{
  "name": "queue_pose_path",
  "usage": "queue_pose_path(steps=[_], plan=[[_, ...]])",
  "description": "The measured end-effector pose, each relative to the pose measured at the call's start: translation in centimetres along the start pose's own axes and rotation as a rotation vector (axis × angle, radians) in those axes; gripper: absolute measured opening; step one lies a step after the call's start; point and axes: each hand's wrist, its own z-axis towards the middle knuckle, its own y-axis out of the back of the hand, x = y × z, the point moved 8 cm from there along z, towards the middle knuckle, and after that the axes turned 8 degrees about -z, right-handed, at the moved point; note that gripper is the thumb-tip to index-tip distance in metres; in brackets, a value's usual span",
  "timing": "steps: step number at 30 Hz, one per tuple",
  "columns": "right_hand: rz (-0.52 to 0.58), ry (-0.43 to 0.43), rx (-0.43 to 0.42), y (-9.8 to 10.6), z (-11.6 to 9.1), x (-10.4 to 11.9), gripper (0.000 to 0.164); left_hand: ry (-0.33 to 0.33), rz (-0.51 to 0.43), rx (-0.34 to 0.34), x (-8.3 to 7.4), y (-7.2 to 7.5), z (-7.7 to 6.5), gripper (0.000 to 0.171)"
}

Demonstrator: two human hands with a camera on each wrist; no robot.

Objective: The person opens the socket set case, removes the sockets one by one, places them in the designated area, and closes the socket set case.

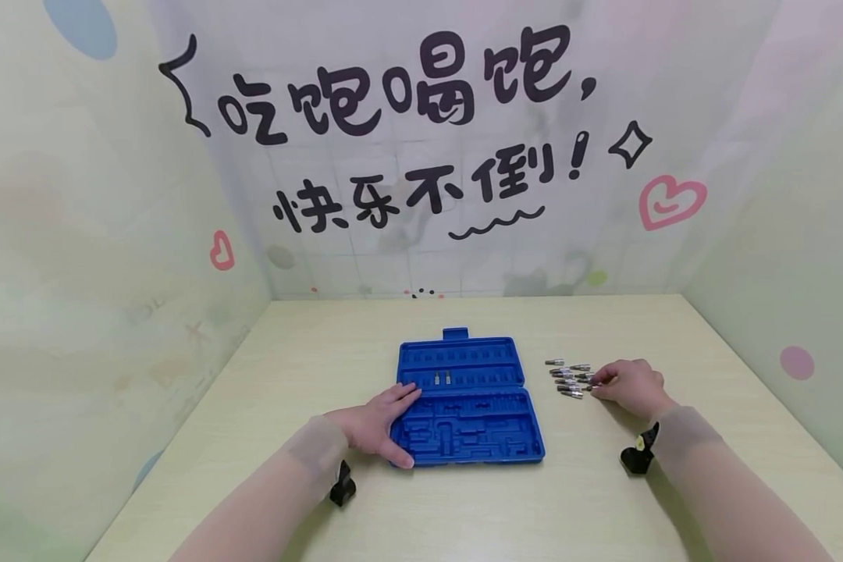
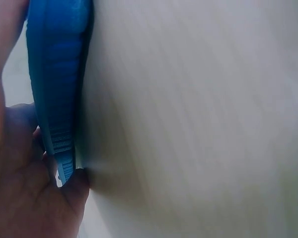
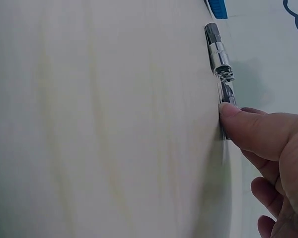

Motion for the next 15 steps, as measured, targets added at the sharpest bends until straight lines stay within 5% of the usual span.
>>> queue_pose_path(steps=[6, 15], plan=[[0.060, 0.006, 0.014, 1.1, 0.3, 3.0, 0.030, -0.005, 0.009, 0.002, -0.1, -0.1, 0.0, 0.114], [0.441, -0.011, 0.068, -2.2, 3.0, 13.6, 0.034, 0.000, 0.016, -0.003, 0.1, -0.2, 0.0, 0.114]])
